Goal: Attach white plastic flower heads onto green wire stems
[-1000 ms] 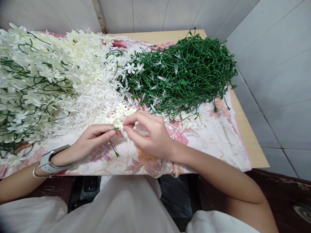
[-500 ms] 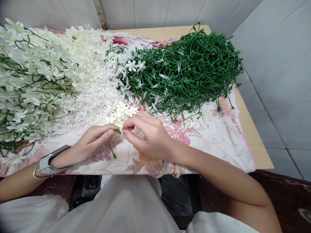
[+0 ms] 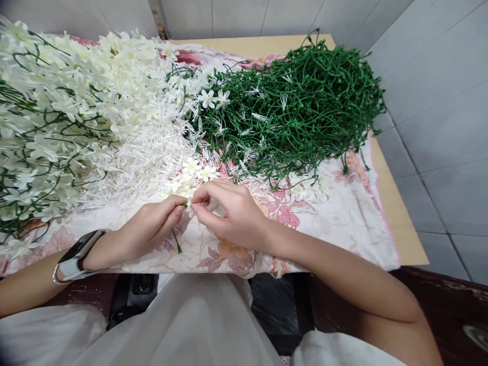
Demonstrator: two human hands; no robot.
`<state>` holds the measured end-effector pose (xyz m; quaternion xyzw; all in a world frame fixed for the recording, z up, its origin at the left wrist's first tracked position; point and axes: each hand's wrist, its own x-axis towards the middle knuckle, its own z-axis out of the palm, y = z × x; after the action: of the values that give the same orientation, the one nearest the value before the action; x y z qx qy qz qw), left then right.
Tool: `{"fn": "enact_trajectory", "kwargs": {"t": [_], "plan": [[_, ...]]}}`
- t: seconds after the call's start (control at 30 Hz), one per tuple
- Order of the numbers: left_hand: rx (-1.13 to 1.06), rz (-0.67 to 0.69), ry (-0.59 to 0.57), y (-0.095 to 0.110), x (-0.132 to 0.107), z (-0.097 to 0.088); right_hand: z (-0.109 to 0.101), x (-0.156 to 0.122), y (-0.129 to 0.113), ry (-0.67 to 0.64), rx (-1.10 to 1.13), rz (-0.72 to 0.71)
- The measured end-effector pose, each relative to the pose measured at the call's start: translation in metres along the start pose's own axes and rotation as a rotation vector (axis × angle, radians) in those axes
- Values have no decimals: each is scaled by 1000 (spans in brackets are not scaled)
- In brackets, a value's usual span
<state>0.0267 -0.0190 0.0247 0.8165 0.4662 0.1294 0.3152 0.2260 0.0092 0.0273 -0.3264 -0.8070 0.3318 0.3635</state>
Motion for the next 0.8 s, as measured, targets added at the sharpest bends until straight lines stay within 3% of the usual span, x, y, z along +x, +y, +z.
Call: {"fn": "enact_trajectory", "kwargs": {"t": [0.17, 0.33, 0.5, 0.8], "plan": [[17, 28, 54, 0, 0, -1, 0, 0, 2, -23, 37, 47], [-123, 73, 134, -2, 5, -3, 1, 1, 6, -28, 71, 115], [-297, -54, 108, -4, 6, -1, 1, 2, 7, -47, 137, 152], [-285, -22, 102, -2, 3, -3, 8, -4, 12, -1, 54, 82]]}}
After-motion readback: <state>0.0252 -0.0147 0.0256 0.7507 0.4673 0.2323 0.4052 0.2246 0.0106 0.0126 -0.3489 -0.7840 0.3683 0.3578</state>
